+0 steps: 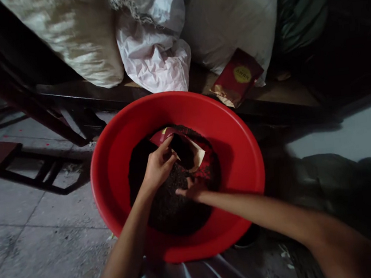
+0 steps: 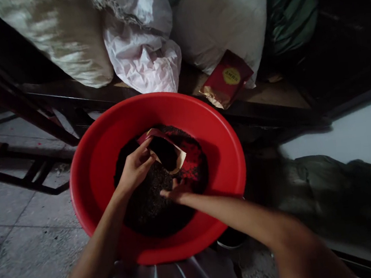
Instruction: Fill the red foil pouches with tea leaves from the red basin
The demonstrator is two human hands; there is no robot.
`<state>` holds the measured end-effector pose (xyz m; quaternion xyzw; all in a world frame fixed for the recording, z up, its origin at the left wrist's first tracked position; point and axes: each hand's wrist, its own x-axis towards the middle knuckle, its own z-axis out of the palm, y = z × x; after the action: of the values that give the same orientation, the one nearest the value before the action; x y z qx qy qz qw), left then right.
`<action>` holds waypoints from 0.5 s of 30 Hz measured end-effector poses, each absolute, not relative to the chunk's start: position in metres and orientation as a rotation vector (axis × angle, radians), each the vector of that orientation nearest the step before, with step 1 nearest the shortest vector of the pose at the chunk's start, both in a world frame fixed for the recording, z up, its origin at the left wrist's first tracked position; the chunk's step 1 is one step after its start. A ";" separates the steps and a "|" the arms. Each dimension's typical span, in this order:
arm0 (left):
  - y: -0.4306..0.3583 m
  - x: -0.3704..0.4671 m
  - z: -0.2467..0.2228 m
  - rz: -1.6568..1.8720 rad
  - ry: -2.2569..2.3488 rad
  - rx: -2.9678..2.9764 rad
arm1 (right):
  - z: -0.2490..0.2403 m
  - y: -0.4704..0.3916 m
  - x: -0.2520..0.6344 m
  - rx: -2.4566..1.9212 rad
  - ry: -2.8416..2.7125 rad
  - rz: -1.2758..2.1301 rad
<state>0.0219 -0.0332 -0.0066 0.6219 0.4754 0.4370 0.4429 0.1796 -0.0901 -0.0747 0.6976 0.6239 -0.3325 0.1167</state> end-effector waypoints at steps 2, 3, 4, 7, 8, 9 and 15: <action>-0.034 0.022 -0.005 1.072 1.174 1.561 | -0.084 -0.102 0.160 2.069 1.745 -1.049; -0.035 0.021 -0.005 1.075 1.170 1.554 | -0.086 -0.105 0.156 2.078 1.746 -1.112; -0.035 0.020 -0.005 1.082 1.167 1.537 | -0.086 -0.107 0.155 2.071 1.774 -1.187; -0.035 0.014 -0.003 1.099 1.174 1.486 | -0.073 -0.107 0.166 1.951 1.951 -1.358; -0.035 0.012 -0.003 1.095 1.175 1.488 | -0.064 -0.106 0.172 1.917 2.027 -1.395; -0.035 0.009 -0.002 1.084 1.175 1.505 | -0.053 -0.105 0.179 1.898 2.106 -1.447; -0.035 -0.004 0.001 1.015 1.126 1.641 | 0.039 -0.075 0.208 2.030 2.617 -1.486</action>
<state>-0.0042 -0.0351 0.0015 0.6601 0.4531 0.4085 0.4384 0.2080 -0.0747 0.0385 0.5426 0.6994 -0.3972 -0.2420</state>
